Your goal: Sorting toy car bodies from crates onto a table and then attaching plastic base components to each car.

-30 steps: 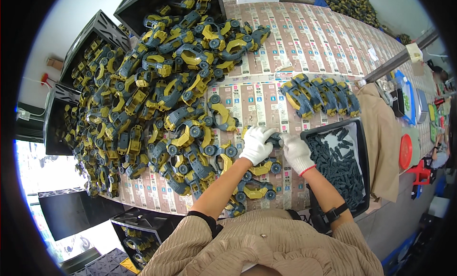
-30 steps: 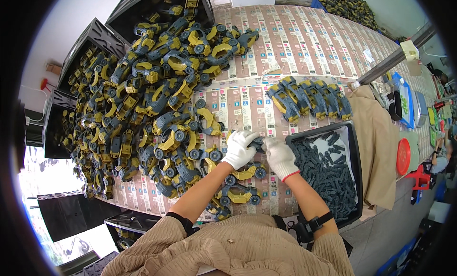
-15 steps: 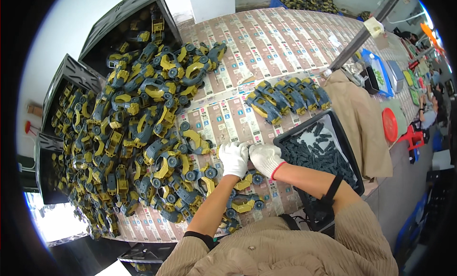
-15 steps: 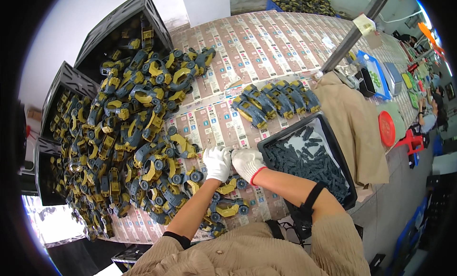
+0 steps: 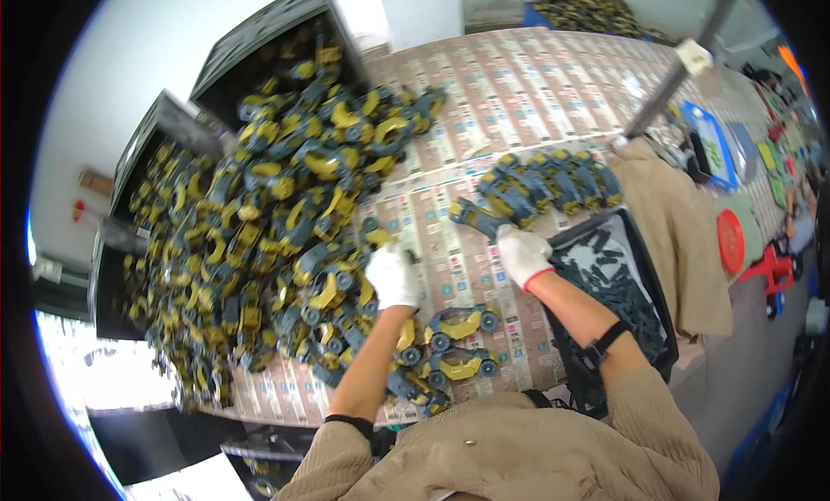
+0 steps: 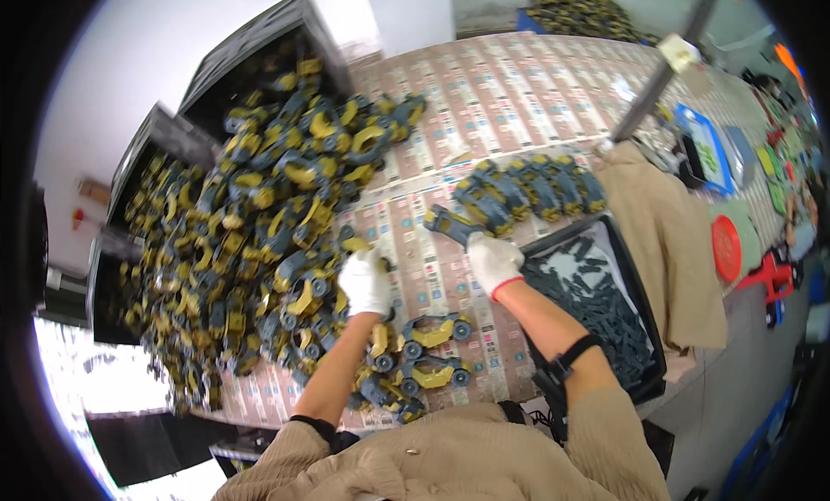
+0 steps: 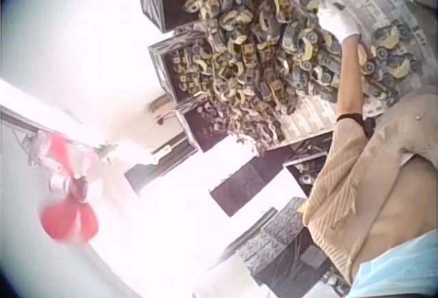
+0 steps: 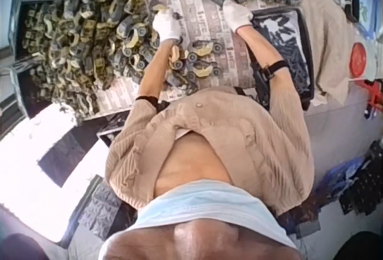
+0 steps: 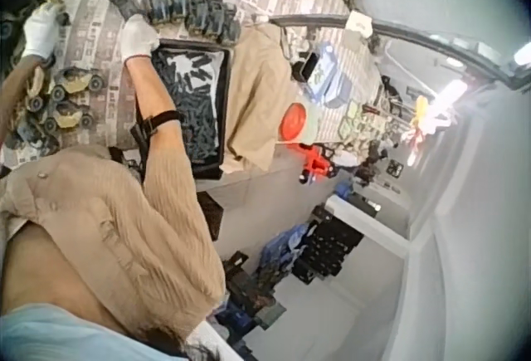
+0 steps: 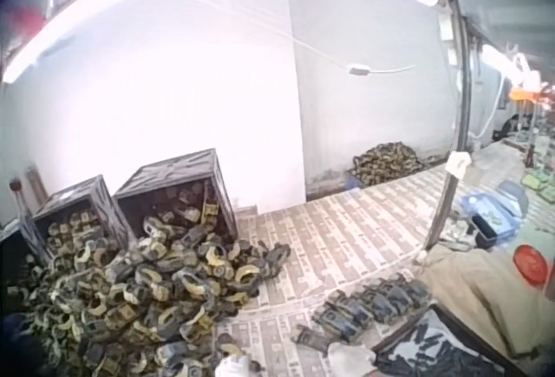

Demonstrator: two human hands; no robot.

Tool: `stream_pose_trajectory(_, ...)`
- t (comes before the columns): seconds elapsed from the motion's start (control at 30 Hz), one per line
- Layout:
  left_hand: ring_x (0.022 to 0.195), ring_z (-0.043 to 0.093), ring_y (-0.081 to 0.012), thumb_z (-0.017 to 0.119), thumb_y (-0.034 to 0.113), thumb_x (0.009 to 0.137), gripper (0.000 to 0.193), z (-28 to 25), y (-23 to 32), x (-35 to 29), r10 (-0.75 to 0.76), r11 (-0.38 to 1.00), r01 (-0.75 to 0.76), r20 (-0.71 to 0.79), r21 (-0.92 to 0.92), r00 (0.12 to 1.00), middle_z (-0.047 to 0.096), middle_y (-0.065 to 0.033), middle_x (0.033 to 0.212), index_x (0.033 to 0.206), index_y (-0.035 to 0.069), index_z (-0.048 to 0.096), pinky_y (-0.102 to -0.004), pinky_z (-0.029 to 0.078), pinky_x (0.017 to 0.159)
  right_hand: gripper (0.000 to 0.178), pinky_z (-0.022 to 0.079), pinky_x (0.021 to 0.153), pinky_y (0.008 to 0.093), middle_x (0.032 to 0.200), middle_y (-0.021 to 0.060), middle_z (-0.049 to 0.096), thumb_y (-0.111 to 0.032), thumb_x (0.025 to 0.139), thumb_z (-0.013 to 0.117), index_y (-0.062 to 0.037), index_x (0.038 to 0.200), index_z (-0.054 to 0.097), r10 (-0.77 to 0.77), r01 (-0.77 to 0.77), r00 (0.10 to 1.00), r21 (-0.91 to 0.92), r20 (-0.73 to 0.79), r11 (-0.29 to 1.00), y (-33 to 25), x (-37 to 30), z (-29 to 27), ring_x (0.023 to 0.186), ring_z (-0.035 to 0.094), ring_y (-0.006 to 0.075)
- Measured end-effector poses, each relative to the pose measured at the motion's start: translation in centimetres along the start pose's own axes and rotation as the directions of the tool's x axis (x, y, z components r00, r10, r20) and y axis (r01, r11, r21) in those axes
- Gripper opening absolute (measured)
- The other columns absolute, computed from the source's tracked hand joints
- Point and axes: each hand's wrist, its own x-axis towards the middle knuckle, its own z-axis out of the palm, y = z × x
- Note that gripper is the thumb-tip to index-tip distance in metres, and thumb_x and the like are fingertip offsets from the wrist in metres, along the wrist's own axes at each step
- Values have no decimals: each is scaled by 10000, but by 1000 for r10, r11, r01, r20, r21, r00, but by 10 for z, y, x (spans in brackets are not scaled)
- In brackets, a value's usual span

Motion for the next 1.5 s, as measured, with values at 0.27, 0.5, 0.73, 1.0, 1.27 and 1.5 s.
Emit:
stream_pose_trajectory(0.27, 989, 642, -326, 868, 342, 626, 316, 16, -123, 1, 196, 808, -377, 398, 452, 896, 666, -109, 980, 814, 115, 754, -475, 501, 832, 206, 555, 841, 521, 1071, 222, 698, -223, 997, 519, -38, 1055, 589, 163, -170, 985, 438, 53, 883, 0, -26, -61, 989, 706, 410)
stream_pose_trajectory(0.5, 898, 661, -365, 776, 289, 691, 233, -14, -8, 24, 474, 842, -538, 434, 32, 767, 695, -153, 799, 740, 74, 700, -500, 478, 898, 149, 556, 845, 511, 983, 207, 699, -119, 827, 591, -82, 919, 702, 503, -450, 796, 225, -337, 864, 176, -128, -25, 924, 684, 421)
stream_pose_trajectory(0.73, 896, 669, -400, 755, 308, 761, 350, 4, 34, 11, 442, 897, -349, 608, -273, 660, 713, -195, 890, 978, 39, 700, -488, 510, 853, 132, 534, 864, 502, 1041, 198, 689, -122, 879, 604, -89, 941, 716, 570, -535, 811, 226, -132, 814, 225, -162, -27, 985, 665, 422)
stream_pose_trajectory(1.0, 1121, 584, -387, 792, 204, 752, 540, 10, 34, -21, 465, 855, -326, 321, -403, 825, 600, -193, 1231, 1242, 52, 624, -491, 471, 988, 206, 541, 915, 486, 1157, 164, 684, -143, 892, 620, -138, 1059, 740, 536, -537, 842, 164, 54, 827, 207, -119, -2, 1094, 673, 379)
stream_pose_trajectory(1.27, 1140, 602, -387, 809, 137, 676, 621, 2, 36, -39, 339, 908, -240, 264, -344, 903, 624, -179, 1270, 1262, 34, 631, -478, 490, 987, 216, 552, 935, 469, 1109, 206, 694, -75, 825, 654, -65, 1026, 730, 322, -322, 947, -19, 9, 947, 219, -101, 27, 1061, 694, 375)
stream_pose_trajectory(1.5, 1065, 631, -362, 777, 136, 678, 572, 8, 36, -34, 355, 901, -234, 310, -365, 882, 677, -136, 1119, 1229, 103, 630, -474, 492, 944, 338, 542, 879, 546, 1162, 205, 685, -79, 906, 547, -105, 1230, 642, 382, -380, 924, -51, 33, 924, 226, -110, 48, 1087, 678, 411)
